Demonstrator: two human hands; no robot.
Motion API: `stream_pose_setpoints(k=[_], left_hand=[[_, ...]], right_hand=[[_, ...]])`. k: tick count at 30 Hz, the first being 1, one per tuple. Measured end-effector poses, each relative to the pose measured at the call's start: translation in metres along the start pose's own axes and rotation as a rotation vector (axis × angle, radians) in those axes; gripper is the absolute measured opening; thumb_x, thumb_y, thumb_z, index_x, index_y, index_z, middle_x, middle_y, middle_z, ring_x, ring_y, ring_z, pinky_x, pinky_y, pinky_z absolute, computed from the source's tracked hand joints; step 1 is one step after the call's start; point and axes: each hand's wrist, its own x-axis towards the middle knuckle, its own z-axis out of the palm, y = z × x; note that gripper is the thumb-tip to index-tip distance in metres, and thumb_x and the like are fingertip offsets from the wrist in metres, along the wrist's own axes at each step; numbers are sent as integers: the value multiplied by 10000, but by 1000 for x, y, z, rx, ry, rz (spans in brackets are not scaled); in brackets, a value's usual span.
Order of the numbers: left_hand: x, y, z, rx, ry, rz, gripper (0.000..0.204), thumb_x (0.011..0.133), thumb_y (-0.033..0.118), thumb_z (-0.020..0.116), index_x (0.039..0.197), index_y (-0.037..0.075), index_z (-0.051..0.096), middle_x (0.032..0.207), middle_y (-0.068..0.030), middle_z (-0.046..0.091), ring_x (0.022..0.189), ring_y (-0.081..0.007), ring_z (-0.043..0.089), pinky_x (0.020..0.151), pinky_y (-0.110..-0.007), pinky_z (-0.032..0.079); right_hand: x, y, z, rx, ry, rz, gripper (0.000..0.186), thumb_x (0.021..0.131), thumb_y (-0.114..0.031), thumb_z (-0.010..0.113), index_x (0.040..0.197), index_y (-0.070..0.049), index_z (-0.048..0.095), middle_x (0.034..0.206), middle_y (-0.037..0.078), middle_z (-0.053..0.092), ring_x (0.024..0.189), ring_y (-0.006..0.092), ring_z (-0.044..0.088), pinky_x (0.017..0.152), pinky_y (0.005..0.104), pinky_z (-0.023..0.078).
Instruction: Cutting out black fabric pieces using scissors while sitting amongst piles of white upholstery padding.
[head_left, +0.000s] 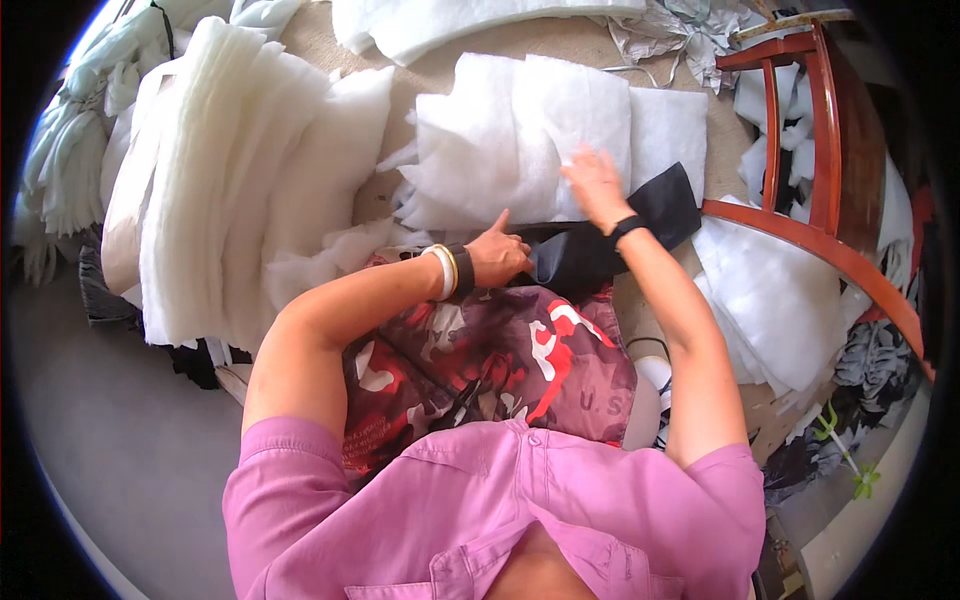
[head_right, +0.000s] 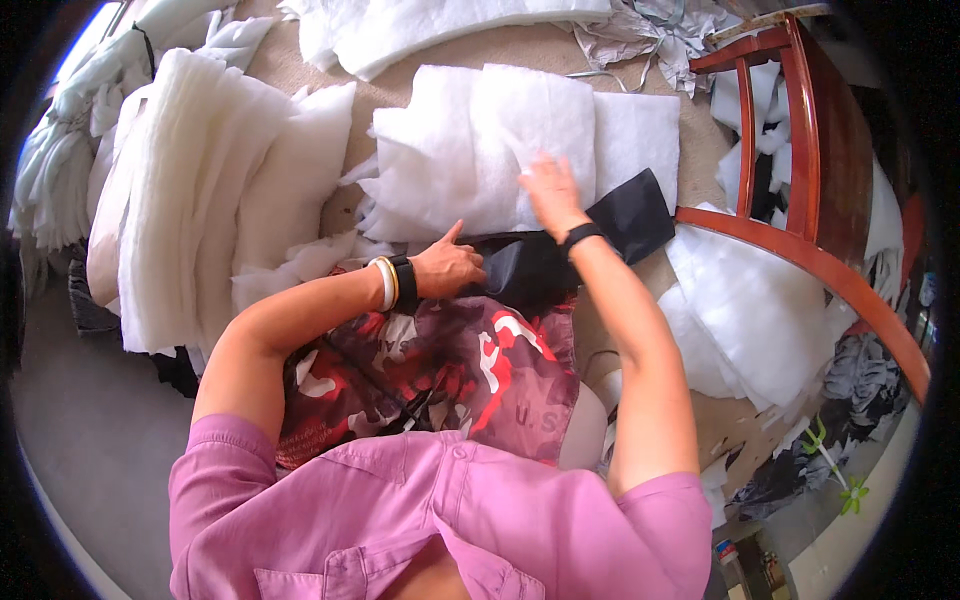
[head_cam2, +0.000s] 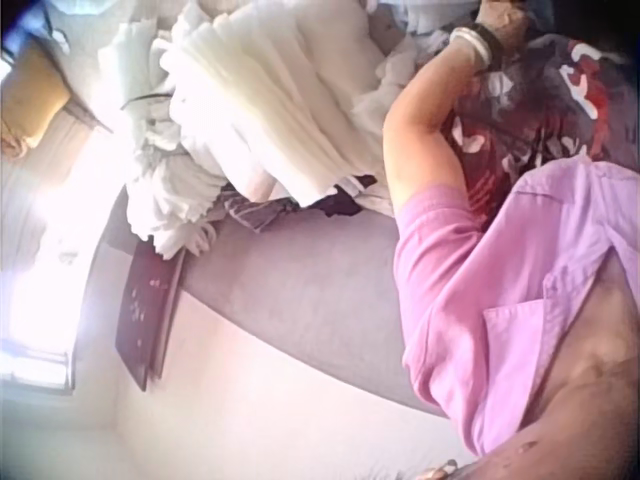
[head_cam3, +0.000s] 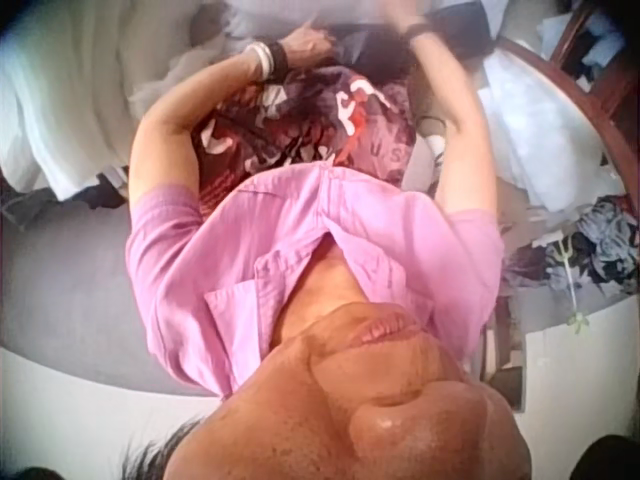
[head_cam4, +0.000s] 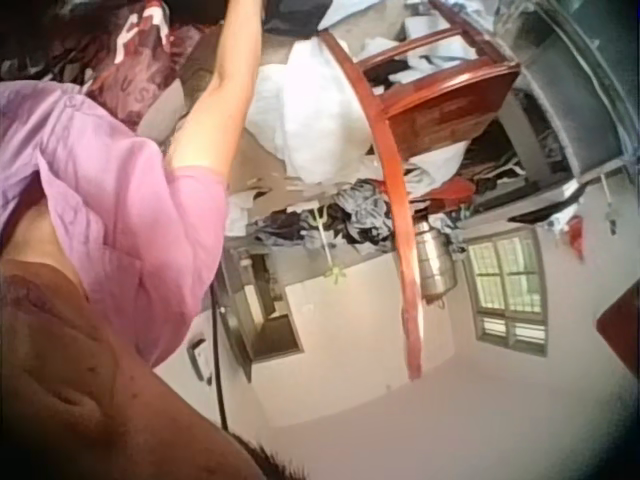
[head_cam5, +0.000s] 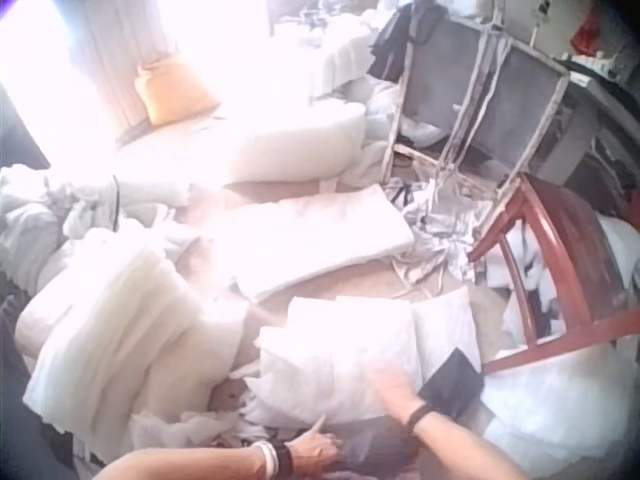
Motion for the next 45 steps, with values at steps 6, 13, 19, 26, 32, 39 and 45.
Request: stream_pose_setpoints(k=[6,13,19,26,32,39,45], left_hand=[[9,-2,-4,-97,154,-35,196,689,108,536,851,176,620,908,-33,518,999,-202,497,947,-647,184],[16,22,1,-193,2,209,258,710,115,518,952,170,589,959,-71,526,936,-235,546,907,-555,311],[20,20,12,-241,152,167,166,673,170,551,827,170,614,798,-52,630,778,-260,608,679,-435,449],[19,-2,-36,-460,251,-60,170,692,98,556,855,100,605,828,-115,608,780,-307,580,686,-388,461],[21,-13,-51,-525,269,-95,206,725,135,580,919,69,593,869,-145,602,832,-319,569,728,-383,445],[29,21,-58,-614,230,40,250,757,145,577,994,64,588,927,-143,601,848,-315,568,741,-374,444],[24,75,-120,-799,100,363,240,770,89,551,1003,43,588,943,-134,592,838,-293,564,733,-337,445]], right_hand=[[-68,109,-34,19,-194,691,291,744,-100,510,1022,-20,540,950,171,579,930,317,541,779,386,441],[-21,8,-62,372,-68,329,495,702,-265,648,1126,-67,486,1116,142,490,1052,278,472,882,351,397],[-4,-17,-4,80,-115,355,358,717,-262,637,1035,-132,537,1102,137,522,1011,295,513,783,411,451],[-39,96,-41,389,143,1050,313,800,-289,522,915,2,518,807,206,594,794,329,586,599,432,465],[-124,156,-17,759,601,1766,505,755,-265,602,1130,13,406,1031,173,524,880,291,549,662,439,511],[-180,40,22,1087,3,2101,537,791,-449,550,1111,-24,473,1107,175,522,956,311,525,847,409,402],[-201,-1,-3,2273,82,1691,493,850,-457,465,1161,-75,481,1161,87,521,968,263,532,860,376,409]])
